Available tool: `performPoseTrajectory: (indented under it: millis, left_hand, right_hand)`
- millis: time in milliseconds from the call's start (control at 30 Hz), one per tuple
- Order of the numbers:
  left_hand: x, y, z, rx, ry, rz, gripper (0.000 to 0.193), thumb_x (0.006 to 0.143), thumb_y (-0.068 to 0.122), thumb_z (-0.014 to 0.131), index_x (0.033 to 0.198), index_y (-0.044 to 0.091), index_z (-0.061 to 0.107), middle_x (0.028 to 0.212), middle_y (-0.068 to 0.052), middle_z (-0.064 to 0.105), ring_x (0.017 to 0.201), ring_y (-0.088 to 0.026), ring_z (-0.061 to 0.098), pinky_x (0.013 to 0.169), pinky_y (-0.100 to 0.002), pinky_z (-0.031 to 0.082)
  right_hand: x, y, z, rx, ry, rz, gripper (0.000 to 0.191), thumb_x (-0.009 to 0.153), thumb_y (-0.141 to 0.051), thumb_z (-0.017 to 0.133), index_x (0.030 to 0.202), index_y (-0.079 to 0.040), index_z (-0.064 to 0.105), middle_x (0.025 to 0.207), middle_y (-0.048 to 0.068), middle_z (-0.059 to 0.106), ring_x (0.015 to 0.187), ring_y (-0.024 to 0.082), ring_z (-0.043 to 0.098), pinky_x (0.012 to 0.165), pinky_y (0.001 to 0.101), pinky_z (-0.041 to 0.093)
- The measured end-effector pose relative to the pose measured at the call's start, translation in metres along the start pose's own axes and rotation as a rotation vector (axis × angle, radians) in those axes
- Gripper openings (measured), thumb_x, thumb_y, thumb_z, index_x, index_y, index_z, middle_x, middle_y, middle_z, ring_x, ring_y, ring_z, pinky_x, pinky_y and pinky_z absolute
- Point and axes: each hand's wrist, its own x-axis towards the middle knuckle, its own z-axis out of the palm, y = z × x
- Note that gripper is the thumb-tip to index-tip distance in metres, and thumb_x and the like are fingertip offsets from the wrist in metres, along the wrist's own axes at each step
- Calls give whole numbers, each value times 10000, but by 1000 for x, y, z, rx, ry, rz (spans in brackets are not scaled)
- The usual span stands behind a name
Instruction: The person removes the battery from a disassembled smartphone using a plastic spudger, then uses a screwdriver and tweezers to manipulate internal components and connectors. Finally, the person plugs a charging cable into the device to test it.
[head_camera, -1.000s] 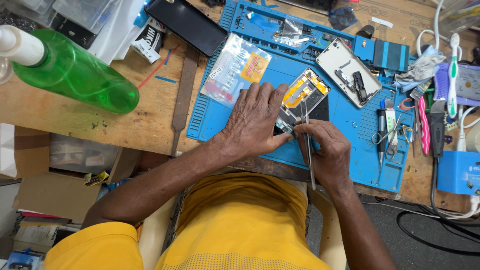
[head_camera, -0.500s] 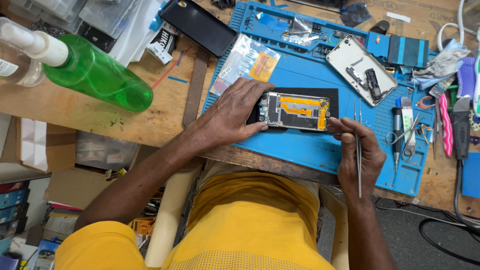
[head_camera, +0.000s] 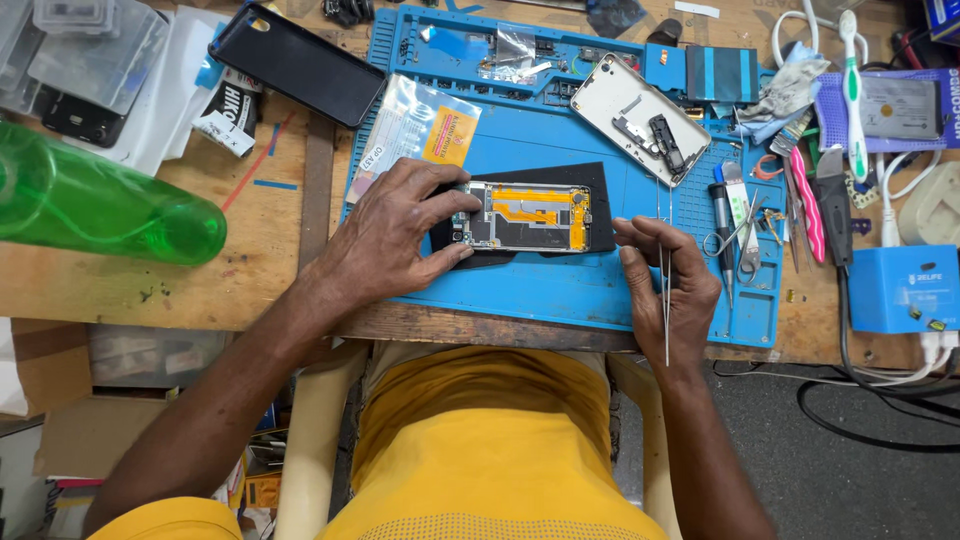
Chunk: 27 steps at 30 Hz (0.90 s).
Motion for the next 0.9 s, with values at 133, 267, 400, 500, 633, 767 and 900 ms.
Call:
performPoseTrajectory:
  millis: [133,267,400,500,633,767,900]
  left_hand:
    - [-3,2,0,28,-4,2,464,824,307,849,1214,81,735,1375,-143,598,1290,-321,509,1110,-478,439]
    - [-2,3,-1,48,19,40,482,825,323,848,1219,76,722,1419,-164,577,1312,-344,493,1121,-488,426]
    - [-2,10,0,75,73,99,580,791,341,849,1275,64,688,1439,-179,550,1346,-379,468,1145,-537,400]
    - [5,21,7,86,15,147,552,843,343,838,1311,107,664,1448,-135,548,1383,-355,472,1169,-550,397]
    - [35,34,26,102,-63,250,550,831,373,837,1298,143,660,1437,-163,535,1364,-380,467,1100,-565,416]
    - [63,33,38,99,-135,282,604,794,380,840,1320,155,644,1389,-161,550,1311,-363,497,1037,-542,453]
    - [69,29,39,92,-160,311,609,796,369,846,1332,169,637,1356,-150,561,1248,-336,531,991,-520,483]
  right_hand:
    - [0,-1,1,-47,5,22,275,1029,-26,682,1294,-48,613,1221,128,752,1138,206,738,964,347,621]
    - [0,1,2,-55,0,17,259,1045,-46,662,1300,-53,613,1213,126,755,1135,207,741,965,352,626]
    - [-8,3,-9,11,51,53,314,1135,-264,539,1375,-67,590,1157,118,766,1048,186,750,892,344,626]
    - [-15,7,-24,102,116,21,562,1121,-525,430,1439,-90,592,1025,94,762,910,153,732,797,307,595]
    - [-16,15,-27,99,130,-2,614,1145,-623,426,1331,-69,615,1009,130,754,887,181,723,774,312,579]
    - [-17,19,-18,123,130,12,605,1145,-608,447,1339,-63,623,1069,135,758,901,173,718,834,322,581]
    - [-19,18,-18,202,159,68,614,1132,-604,484,1341,-43,620,1048,140,754,905,169,708,843,308,562]
